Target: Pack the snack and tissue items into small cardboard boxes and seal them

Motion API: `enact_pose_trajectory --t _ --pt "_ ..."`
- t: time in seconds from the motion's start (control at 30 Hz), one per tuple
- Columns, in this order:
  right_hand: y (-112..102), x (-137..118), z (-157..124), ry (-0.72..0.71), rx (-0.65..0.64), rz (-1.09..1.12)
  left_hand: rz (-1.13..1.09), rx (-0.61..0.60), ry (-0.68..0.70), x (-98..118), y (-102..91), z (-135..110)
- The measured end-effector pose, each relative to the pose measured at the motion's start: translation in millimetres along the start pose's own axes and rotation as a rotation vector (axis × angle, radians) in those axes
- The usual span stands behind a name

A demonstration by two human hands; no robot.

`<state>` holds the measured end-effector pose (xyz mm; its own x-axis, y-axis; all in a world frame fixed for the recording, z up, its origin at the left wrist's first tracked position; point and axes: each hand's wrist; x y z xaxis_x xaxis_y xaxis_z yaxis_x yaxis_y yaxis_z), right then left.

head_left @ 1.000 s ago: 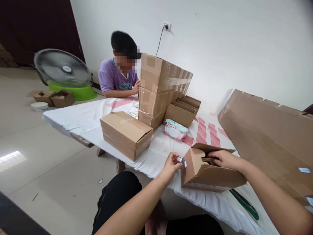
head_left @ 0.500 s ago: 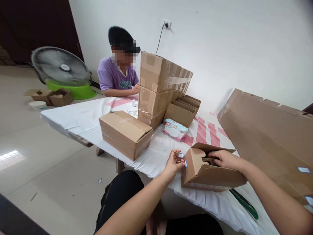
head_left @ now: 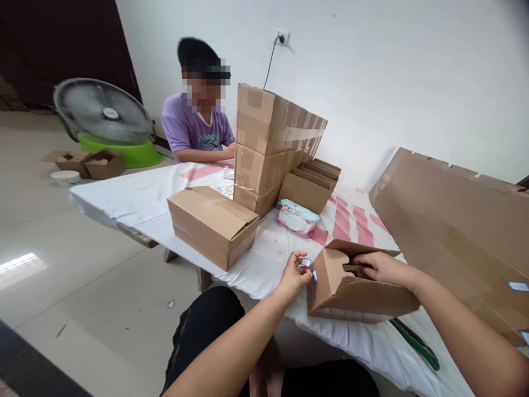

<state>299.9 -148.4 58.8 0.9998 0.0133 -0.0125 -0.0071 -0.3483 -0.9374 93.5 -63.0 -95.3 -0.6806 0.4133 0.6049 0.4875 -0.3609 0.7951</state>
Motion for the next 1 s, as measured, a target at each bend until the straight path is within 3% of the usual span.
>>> enact_pose_trajectory --t 0.27,0.63,0.77,1.0 --pt "-1 0 0 -0.001 -0.003 -0.012 0.017 -0.033 -0.003 -1 -2.2 1" --pt "-2 -2 1 -0.001 -0.006 -0.011 0.033 0.013 -0.004 -3 1.4 4" --pt "-2 1 1 -0.006 0.035 -0.009 0.004 0.036 0.000 9 -3.1 0" --pt "-3 0 12 0.043 0.089 0.058 -0.069 0.088 0.044 48 -11.4 -9"
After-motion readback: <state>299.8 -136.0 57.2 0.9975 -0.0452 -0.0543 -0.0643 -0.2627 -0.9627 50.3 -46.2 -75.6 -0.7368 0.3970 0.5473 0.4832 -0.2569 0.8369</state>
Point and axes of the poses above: each hand's wrist, its own z-axis towards the middle knuckle, its own y-axis out of the palm, x = y × z, and after that the axes turned 14 degrees about -z, right-handed
